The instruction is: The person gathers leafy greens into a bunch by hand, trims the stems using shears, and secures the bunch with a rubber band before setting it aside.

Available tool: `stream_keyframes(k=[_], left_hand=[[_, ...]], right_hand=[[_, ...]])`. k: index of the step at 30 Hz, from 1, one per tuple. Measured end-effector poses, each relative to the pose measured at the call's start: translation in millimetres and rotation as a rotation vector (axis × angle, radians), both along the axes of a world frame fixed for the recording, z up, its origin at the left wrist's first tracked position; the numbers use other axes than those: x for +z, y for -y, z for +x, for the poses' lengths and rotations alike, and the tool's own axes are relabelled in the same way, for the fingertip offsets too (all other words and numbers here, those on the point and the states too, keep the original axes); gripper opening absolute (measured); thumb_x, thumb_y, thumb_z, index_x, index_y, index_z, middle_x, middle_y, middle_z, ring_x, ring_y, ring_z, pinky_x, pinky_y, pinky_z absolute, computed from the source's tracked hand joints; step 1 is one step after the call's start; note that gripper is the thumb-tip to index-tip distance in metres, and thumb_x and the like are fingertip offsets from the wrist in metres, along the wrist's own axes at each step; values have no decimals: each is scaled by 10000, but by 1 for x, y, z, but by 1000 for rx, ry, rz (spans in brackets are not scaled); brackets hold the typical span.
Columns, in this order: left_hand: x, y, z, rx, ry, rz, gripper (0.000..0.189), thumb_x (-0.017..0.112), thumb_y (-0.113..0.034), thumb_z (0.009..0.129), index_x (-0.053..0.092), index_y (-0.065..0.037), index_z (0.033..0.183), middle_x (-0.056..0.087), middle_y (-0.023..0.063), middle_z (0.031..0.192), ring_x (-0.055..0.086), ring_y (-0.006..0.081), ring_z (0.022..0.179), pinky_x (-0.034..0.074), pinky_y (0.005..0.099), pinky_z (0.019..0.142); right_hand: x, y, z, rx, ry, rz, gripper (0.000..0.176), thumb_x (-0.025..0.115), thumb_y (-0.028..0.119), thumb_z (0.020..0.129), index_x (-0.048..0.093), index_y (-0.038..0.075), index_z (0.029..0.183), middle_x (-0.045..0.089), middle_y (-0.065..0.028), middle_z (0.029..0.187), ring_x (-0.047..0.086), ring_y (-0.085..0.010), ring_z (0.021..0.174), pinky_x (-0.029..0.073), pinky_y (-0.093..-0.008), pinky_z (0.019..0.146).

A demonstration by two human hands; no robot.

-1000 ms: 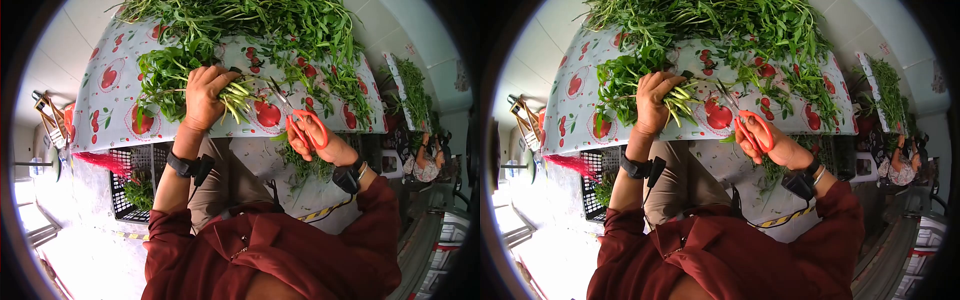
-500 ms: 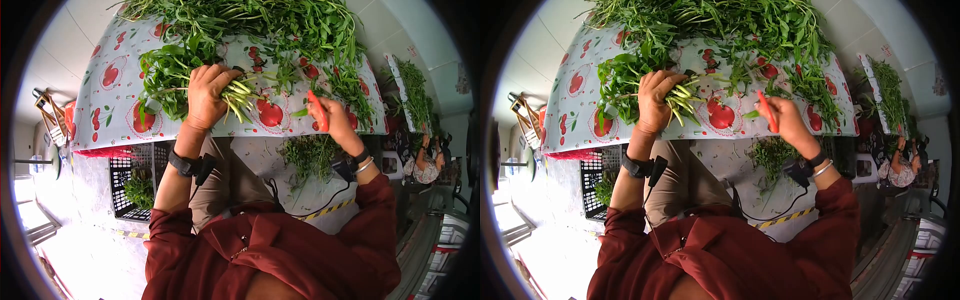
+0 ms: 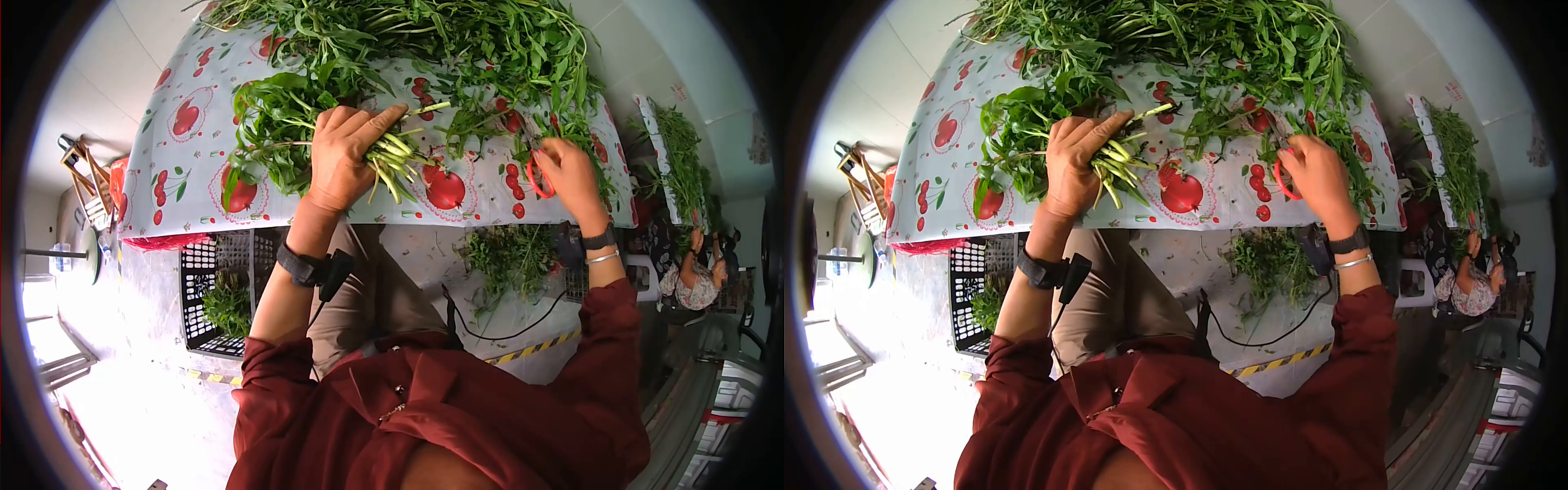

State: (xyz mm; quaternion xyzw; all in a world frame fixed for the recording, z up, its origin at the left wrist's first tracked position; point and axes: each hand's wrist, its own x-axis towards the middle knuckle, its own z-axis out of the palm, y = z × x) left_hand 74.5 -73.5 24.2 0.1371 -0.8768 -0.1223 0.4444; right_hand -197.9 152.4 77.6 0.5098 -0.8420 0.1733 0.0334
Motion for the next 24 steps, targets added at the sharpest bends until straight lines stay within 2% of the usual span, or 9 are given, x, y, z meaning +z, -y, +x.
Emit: stream_keyframes(k=[1,3,4,6,9,15,19,20,24], left_hand=[[1,0,0,-3,5,3,486,733,-278,749,684,-160,1219,609,8,794,548,226,825,414,349,800],[0,-1,0,-2,12,-5,474,731,-281,755,688,-161,1211,615,4,801,550,225,829,414,349,803],[0,0,0,1,17,-12,461,729,-285,761,691,-162,1203,620,1,807,551,224,833,415,348,806],[-2,1,-1,-10,18,-15,454,727,-286,760,695,-164,1196,633,-2,832,553,223,839,416,347,811],[-2,1,1,-22,28,-3,454,731,-292,735,705,-169,1171,670,-4,919,557,228,853,420,351,822],[-4,4,-3,-41,-43,-30,445,733,-252,688,703,-173,1125,637,-9,890,580,215,891,429,351,852],[-8,7,-1,-69,15,-7,402,721,-196,680,701,-164,1080,617,-13,844,570,219,862,426,349,819],[-7,7,-2,-76,-7,-17,349,724,-248,693,700,-113,1014,624,25,810,585,253,828,438,366,789],[-8,6,-1,-64,-6,-2,338,720,-253,708,705,-131,1023,618,16,804,577,237,818,427,351,775]], right_hand=[[4,11,10,0,4,0,317,668,254,891,655,-8,1069,679,-146,856,650,-234,720,499,-351,683],[9,39,35,167,458,-208,287,662,217,915,643,-6,1095,680,-92,830,622,-154,695,494,-305,647],[13,51,48,166,461,-210,287,662,217,915,643,-6,1095,680,-92,830,622,-154,695,494,-305,647],[20,73,71,310,569,-165,263,611,182,957,633,22,1164,646,-20,851,577,-72,677,474,-229,582],[23,98,90,391,695,-146,252,639,188,939,635,-10,1096,666,-38,793,585,-78,664,470,-263,587],[6,107,107,512,469,-219,99,607,81,899,643,18,966,626,-90,651,586,-138,556,454,-292,540],[12,103,118,501,522,-174,110,600,82,910,636,3,977,621,-88,658,570,-122,568,453,-291,549],[12,102,116,488,569,-139,116,601,85,914,637,0,984,612,-80,657,564,-110,579,453,-289,554],[16,98,110,483,704,-55,152,604,126,942,655,2,1013,618,-19,701,542,-58,610,444,-249,557]])
